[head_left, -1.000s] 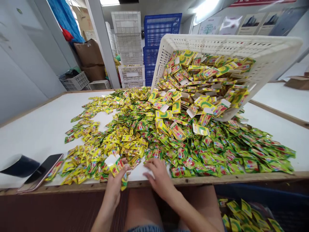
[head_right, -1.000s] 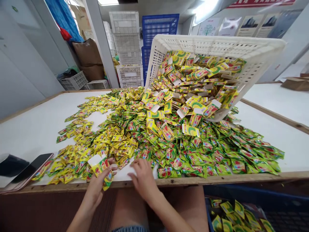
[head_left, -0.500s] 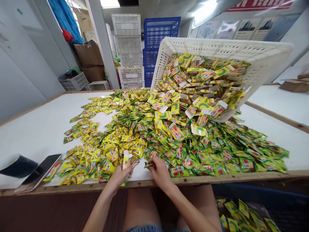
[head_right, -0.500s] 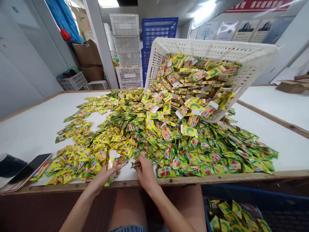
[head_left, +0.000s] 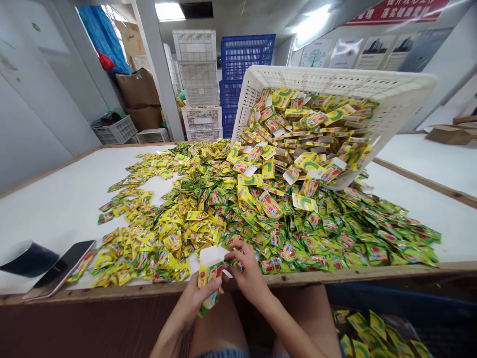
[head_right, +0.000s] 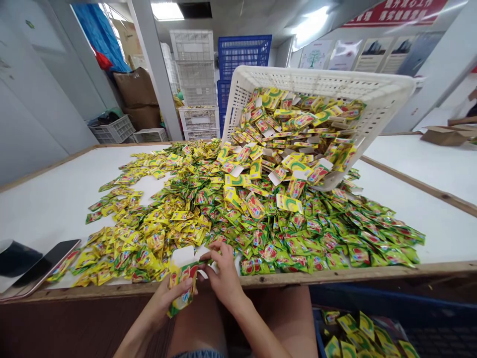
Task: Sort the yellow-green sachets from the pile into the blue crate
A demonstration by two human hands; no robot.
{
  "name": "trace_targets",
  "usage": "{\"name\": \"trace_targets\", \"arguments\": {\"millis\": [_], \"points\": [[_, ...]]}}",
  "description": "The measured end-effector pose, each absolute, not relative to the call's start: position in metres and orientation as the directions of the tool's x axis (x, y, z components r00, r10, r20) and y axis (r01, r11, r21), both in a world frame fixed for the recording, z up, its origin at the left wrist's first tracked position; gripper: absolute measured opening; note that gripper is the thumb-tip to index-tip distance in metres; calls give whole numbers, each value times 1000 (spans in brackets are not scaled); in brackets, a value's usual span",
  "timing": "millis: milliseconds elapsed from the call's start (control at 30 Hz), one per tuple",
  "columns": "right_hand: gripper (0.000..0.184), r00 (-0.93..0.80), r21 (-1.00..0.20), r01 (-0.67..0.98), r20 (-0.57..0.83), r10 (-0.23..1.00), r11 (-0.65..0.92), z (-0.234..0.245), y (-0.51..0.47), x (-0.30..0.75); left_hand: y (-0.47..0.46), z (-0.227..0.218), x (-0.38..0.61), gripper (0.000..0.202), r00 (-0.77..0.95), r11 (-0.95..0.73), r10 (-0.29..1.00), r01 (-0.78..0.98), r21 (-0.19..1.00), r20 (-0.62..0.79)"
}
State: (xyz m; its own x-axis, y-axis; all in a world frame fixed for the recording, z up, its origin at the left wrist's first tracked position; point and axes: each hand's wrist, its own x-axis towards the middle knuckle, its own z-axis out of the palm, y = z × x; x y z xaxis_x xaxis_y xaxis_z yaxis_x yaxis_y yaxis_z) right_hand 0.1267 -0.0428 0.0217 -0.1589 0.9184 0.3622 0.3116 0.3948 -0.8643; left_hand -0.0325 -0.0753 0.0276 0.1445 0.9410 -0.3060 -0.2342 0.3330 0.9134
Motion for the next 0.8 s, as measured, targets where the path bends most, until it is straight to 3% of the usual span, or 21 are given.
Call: {"name": "trace_targets", "arguments": {"millis": [100, 200, 300, 467, 567, 733, 800], "points": [[27, -228, -967, 30, 241, 943, 255, 15, -43, 134, -74, 26, -34, 43, 191, 328, 941, -312, 892, -279], [39, -212, -984, -169, 92, 973, 56, 10, -42, 134, -75, 24, -34, 45, 228, 340, 935, -352, 872, -272], [25, -181, -983, -182, 6, 983, -28, 7, -40, 130, -77, 20, -34, 45, 227, 331, 936, -317, 889, -268], [18, -121, -973, -229, 23, 992, -6, 8, -38, 121, -81, 11, -35, 47, 150, 287, 955, -240, 928, -256], [20, -130, -983, -185, 11, 991, -14, 6, -37, 118, -84, 8, -37, 45, 149, 277, 958, -264, 924, -245], [34, -242, -954, -222, -144, 960, -199, -2, -37, 115, -92, 10, -42, 37, 79, 241, 970, -283, 928, -228], [33, -261, -958, -203, -148, 954, -204, -4, -35, 113, -94, 13, -46, 39, 70, 250, 968, -291, 923, -240]]}}
